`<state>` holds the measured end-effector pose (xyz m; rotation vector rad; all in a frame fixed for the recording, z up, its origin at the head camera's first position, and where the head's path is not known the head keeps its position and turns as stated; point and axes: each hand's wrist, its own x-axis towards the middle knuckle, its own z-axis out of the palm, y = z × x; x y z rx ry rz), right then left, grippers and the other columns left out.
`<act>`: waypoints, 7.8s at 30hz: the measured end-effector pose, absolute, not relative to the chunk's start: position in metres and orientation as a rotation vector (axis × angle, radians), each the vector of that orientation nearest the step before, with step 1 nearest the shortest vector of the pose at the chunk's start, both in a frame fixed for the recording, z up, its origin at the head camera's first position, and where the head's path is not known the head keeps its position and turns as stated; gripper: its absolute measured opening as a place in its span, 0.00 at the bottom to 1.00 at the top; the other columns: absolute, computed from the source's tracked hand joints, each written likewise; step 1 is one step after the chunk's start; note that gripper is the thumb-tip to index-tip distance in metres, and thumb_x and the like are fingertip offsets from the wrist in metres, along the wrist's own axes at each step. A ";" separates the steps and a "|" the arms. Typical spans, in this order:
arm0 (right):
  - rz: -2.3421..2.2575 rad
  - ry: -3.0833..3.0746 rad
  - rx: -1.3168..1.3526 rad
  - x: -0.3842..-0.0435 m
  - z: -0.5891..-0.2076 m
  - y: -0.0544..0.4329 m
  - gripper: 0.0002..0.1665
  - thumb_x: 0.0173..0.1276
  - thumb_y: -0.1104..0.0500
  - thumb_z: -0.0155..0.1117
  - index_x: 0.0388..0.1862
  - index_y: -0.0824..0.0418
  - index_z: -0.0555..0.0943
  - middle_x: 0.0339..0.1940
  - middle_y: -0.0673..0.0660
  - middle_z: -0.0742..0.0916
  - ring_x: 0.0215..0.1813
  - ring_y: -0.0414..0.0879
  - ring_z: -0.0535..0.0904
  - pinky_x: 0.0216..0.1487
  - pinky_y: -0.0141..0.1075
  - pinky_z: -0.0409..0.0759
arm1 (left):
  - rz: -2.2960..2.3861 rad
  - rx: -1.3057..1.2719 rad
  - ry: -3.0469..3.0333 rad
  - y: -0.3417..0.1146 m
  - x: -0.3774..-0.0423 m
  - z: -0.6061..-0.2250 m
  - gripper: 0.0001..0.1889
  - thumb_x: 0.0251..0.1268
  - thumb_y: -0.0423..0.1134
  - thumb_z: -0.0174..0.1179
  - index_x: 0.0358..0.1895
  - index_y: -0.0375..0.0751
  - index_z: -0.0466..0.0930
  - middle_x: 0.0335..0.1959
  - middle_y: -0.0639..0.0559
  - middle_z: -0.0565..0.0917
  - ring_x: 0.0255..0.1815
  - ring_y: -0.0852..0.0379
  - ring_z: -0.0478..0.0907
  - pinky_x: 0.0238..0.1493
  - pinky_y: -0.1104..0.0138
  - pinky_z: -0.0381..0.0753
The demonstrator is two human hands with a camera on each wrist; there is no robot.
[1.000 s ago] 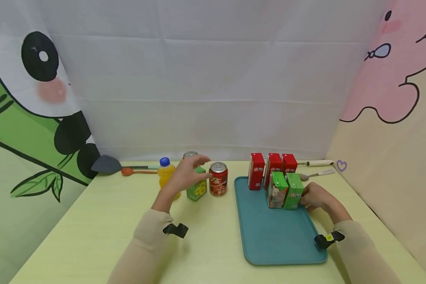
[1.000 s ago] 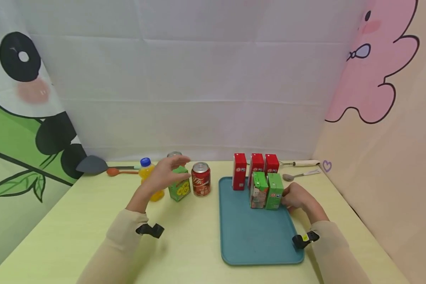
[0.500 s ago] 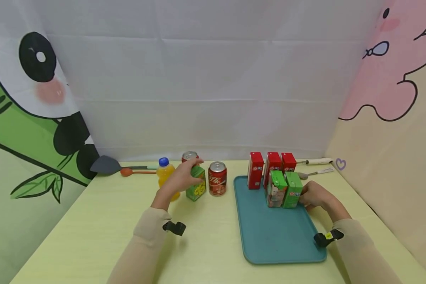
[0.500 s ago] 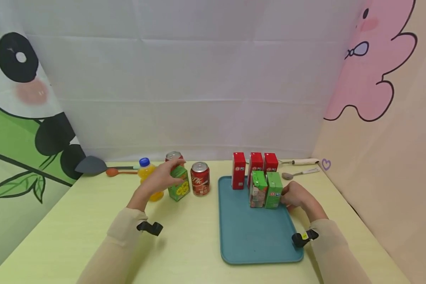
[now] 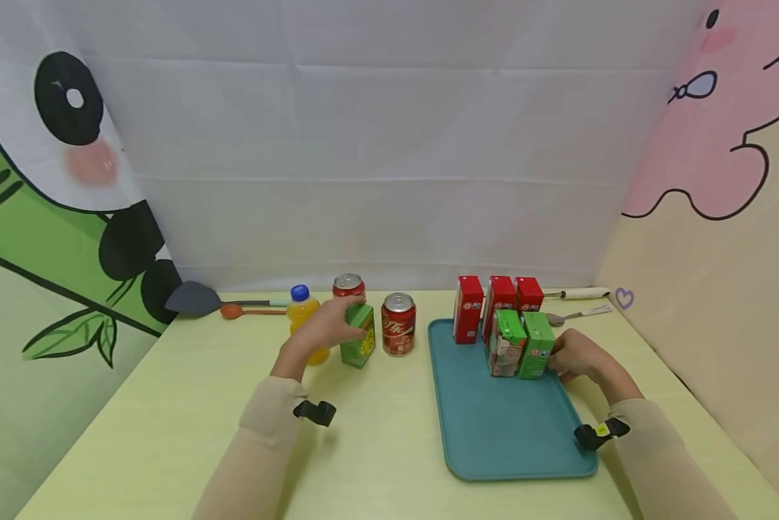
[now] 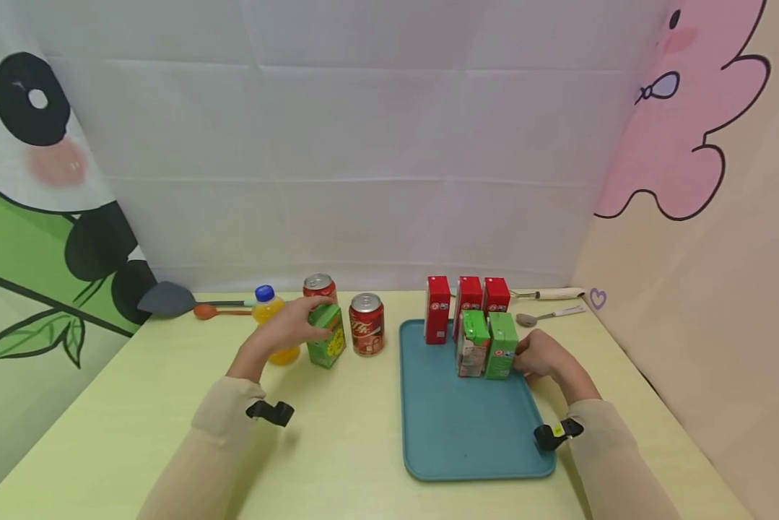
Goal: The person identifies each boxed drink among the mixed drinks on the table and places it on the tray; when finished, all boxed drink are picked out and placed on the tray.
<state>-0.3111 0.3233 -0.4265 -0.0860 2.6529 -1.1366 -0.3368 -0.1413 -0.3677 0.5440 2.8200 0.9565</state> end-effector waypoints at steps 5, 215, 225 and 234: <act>-1.146 2.650 -0.082 -0.310 -0.428 0.322 0.15 0.58 0.71 0.61 0.43 0.80 0.82 0.32 0.59 0.86 0.34 0.48 0.81 0.35 0.46 0.87 | 0.931 0.520 2.827 -0.141 -0.332 -0.364 0.34 0.60 0.38 0.71 0.69 0.35 0.69 0.53 0.40 0.81 0.48 0.46 0.79 0.49 0.55 0.83; -1.147 2.684 -0.066 -0.311 -0.429 0.324 0.15 0.58 0.71 0.62 0.43 0.81 0.82 0.34 0.62 0.86 0.35 0.51 0.83 0.34 0.46 0.87 | 1.082 0.704 2.705 0.025 -0.330 -0.429 0.28 0.48 0.53 0.79 0.50 0.46 0.79 0.36 0.57 0.81 0.35 0.60 0.75 0.38 0.65 0.80; -1.127 2.688 -0.056 -0.313 -0.429 0.323 0.16 0.57 0.71 0.62 0.44 0.81 0.81 0.34 0.62 0.86 0.36 0.51 0.82 0.35 0.46 0.87 | 0.957 0.665 2.747 0.034 -0.326 -0.418 0.22 0.48 0.49 0.80 0.38 0.42 0.79 0.27 0.56 0.78 0.27 0.60 0.71 0.26 0.70 0.72; -1.134 2.694 -0.055 -0.314 -0.432 0.324 0.16 0.58 0.72 0.62 0.44 0.81 0.82 0.34 0.62 0.86 0.35 0.51 0.82 0.34 0.46 0.87 | 0.895 0.683 2.782 0.041 -0.325 -0.415 0.21 0.49 0.49 0.79 0.35 0.41 0.79 0.24 0.55 0.78 0.24 0.61 0.70 0.22 0.70 0.71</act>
